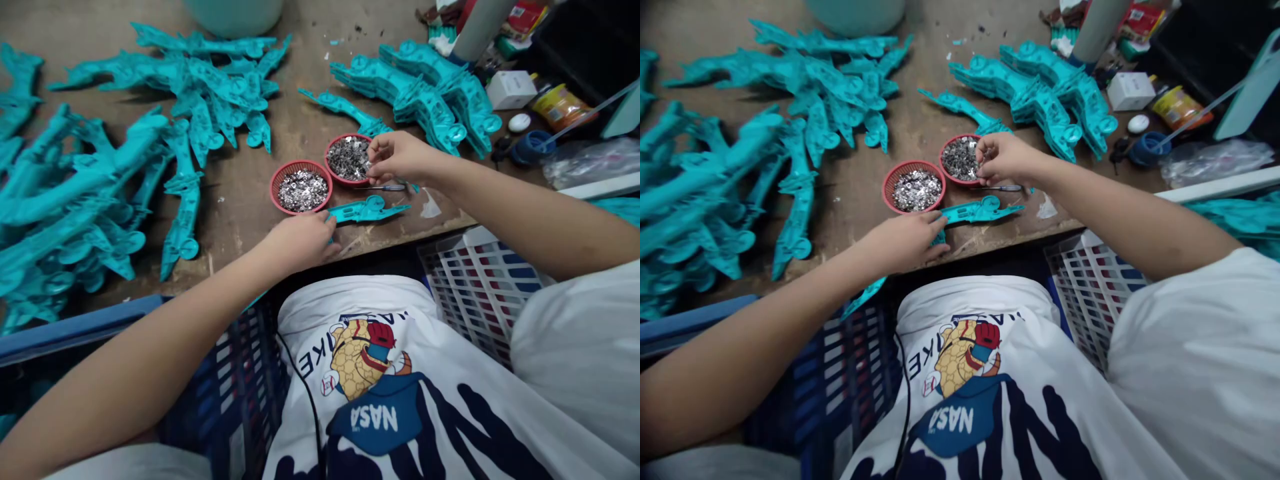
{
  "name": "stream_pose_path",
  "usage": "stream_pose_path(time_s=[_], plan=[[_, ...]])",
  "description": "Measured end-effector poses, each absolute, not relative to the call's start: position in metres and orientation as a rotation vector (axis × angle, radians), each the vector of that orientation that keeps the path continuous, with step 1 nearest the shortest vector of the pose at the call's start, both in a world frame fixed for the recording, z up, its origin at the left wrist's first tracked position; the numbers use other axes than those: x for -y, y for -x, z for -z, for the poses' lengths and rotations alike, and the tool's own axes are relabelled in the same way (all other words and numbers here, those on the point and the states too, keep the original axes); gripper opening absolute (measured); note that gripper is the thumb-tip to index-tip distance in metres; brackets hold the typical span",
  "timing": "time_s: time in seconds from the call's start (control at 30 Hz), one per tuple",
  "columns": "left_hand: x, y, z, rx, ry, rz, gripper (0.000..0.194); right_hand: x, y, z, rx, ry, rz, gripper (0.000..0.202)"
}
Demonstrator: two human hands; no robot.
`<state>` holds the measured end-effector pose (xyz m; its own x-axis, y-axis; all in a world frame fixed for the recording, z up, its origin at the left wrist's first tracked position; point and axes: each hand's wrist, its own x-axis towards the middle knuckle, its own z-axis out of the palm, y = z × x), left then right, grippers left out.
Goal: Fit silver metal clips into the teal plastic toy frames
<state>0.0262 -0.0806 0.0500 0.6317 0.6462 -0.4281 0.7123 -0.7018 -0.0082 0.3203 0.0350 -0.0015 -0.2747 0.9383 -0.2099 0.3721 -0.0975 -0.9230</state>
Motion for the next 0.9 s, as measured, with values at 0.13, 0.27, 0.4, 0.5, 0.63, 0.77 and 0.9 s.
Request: stream_pose_path(time_s=[0.13, 0.27, 0.4, 0.5, 0.63, 0.77, 0.9], plan=[[0.048, -0.005, -0.042, -1.282, -2.726, 0.184, 0.048, -0.023, -0.313, -0.003, 1.713, 1.519, -1.418, 0.029], [0.015, 0.021, -0.016, -1.535, -2.610, 0.056, 0.047, -0.006, -0.300, -0.001, 2.041, 1.632, -1.395, 0.020], [-0.002, 0.034, 0.009, -1.607, -2.526, 0.149, 0.040, 0.000, -0.295, 0.005, 2.322, 1.536, -1.076, 0.014], [-0.008, 0.038, 0.022, -1.609, -2.532, 0.072, 0.033, -0.004, -0.298, 0.010, 2.436, 1.462, -0.840, 0.021], [-0.016, 0.047, 0.034, -1.563, -2.595, -0.054, 0.024, -0.011, -0.301, 0.018, 2.655, 1.300, -0.699, 0.042], [-0.019, 0.051, 0.033, -1.509, -2.568, -0.151, 0.022, -0.014, -0.300, 0.025, 2.816, 1.112, -0.600, 0.047], [-0.014, 0.046, 0.018, -1.559, -2.568, -0.138, 0.029, -0.015, -0.299, 0.026, 2.880, 1.077, -0.527, 0.039]])
